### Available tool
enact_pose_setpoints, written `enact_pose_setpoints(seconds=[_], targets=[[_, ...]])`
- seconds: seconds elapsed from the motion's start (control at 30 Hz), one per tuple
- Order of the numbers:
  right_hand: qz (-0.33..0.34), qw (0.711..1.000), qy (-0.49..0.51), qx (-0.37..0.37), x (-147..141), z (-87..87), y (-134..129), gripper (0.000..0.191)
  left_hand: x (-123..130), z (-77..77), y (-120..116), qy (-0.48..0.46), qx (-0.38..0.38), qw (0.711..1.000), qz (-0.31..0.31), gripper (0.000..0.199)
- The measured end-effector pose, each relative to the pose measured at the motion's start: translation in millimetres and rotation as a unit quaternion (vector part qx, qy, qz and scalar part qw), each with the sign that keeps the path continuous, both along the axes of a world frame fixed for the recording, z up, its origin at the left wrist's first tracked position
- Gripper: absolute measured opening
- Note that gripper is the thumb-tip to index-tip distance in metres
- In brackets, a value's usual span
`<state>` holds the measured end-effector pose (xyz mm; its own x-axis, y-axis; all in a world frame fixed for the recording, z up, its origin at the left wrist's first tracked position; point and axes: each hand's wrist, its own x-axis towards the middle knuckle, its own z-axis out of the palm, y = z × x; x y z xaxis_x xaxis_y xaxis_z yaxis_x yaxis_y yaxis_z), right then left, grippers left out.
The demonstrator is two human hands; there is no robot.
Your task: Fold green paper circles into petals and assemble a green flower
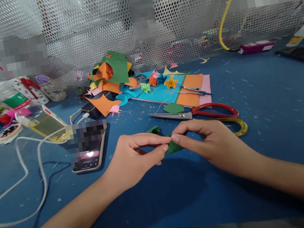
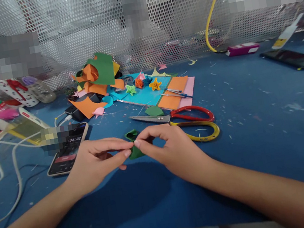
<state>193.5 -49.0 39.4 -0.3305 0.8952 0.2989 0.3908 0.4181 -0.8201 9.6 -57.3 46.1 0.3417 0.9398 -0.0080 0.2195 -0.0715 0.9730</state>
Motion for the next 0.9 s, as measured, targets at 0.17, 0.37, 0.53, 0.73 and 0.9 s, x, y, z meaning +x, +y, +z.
enact_pose_setpoints(seconds=[0.17,0.37,0.53,0.73,0.9], targets=[[0.001,1.000,0.007,0.001,-0.7,-1.3,-0.3,0.013,0.8,-0.1,-0.5,-0.024,-0.010,1.000,0.005,0.015],[0.001,1.000,0.009,-0.003,-2.4,-0.5,-1.8,0.013,4.0,-1.4,-2.2,-0.008,0.049,0.998,0.036,0.012],[0.003,1.000,0.014,-0.002,-2.6,-0.3,-3.4,0.013,4.5,-1.4,-4.3,-0.008,0.060,0.997,0.044,0.009],[-0.002,1.000,0.008,0.012,-2.6,1.9,-4.2,0.014,4.0,-4.3,-3.6,-0.012,0.050,0.997,0.053,0.007],[-0.024,1.000,0.009,0.007,-0.5,-0.7,-1.7,0.012,3.6,-1.6,0.4,-0.015,-0.002,0.999,0.049,0.016]])
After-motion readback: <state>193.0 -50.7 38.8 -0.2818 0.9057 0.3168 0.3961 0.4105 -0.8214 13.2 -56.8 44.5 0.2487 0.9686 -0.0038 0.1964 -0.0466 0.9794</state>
